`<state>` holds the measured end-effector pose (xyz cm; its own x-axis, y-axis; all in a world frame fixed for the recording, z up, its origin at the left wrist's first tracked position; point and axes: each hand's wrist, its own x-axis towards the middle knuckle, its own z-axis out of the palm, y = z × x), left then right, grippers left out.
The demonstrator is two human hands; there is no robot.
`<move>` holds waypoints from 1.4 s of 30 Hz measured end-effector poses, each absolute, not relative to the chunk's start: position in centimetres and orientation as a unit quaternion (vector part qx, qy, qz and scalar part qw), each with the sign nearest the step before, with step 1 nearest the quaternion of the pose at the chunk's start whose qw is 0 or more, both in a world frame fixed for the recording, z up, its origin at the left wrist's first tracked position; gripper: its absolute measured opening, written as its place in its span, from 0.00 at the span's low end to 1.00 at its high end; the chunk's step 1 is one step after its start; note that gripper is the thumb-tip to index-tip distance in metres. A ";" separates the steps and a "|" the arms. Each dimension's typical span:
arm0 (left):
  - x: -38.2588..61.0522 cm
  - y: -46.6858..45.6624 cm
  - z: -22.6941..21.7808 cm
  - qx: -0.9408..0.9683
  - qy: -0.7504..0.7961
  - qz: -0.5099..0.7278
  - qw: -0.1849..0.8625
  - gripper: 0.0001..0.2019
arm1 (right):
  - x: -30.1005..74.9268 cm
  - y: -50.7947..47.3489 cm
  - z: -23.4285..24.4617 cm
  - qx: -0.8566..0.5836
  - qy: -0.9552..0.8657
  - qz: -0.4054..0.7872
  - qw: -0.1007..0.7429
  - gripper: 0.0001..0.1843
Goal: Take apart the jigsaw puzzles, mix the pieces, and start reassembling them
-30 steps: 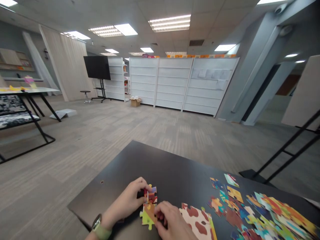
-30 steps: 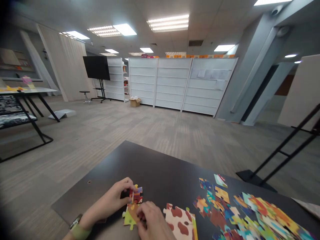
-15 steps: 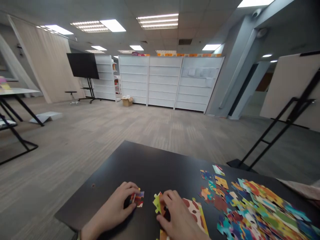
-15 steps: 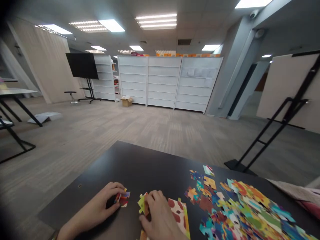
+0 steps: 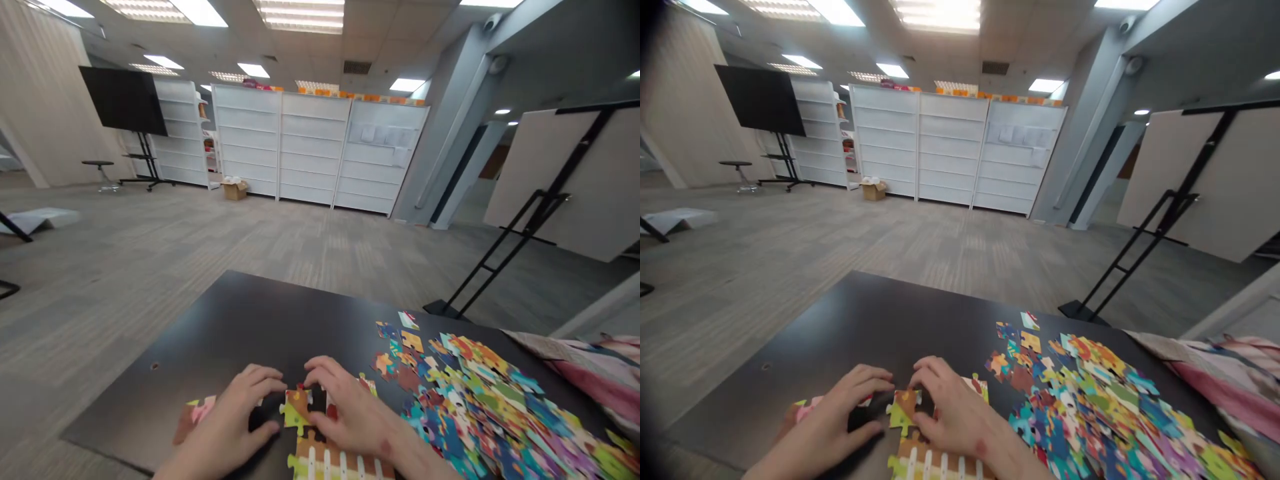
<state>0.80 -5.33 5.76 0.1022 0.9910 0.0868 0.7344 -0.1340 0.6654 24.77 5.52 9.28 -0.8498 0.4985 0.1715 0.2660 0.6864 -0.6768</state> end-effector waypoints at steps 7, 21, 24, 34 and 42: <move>3.7 -4.4 5.2 0.726 0.595 0.259 0.228 0.21 | 30.6 9.6 7.2 -0.358 -0.828 0.293 0.317 0.10; -3.5 -5.9 6.3 0.683 0.662 0.241 0.193 0.23 | 30.6 8.9 4.8 -0.342 -0.858 0.297 0.241 0.13; -3.9 -5.9 5.6 0.687 0.651 0.266 0.185 0.18 | 29.4 8.2 5.3 -0.329 -0.861 0.313 0.230 0.14; -3.5 -6.1 4.2 0.692 0.646 0.275 0.171 0.14 | 20.5 4.9 6.6 -0.246 -0.905 0.310 0.158 0.23; -3.3 -6.0 4.6 0.681 0.653 0.280 0.179 0.12 | 19.8 4.8 5.8 -0.232 -0.904 0.304 0.192 0.16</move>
<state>-3.33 -6.00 4.62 -0.0092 0.9890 0.1476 0.7892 -0.0835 0.6085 19.83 4.82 5.76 -0.8189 0.5360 0.2055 0.3031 0.7077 -0.6382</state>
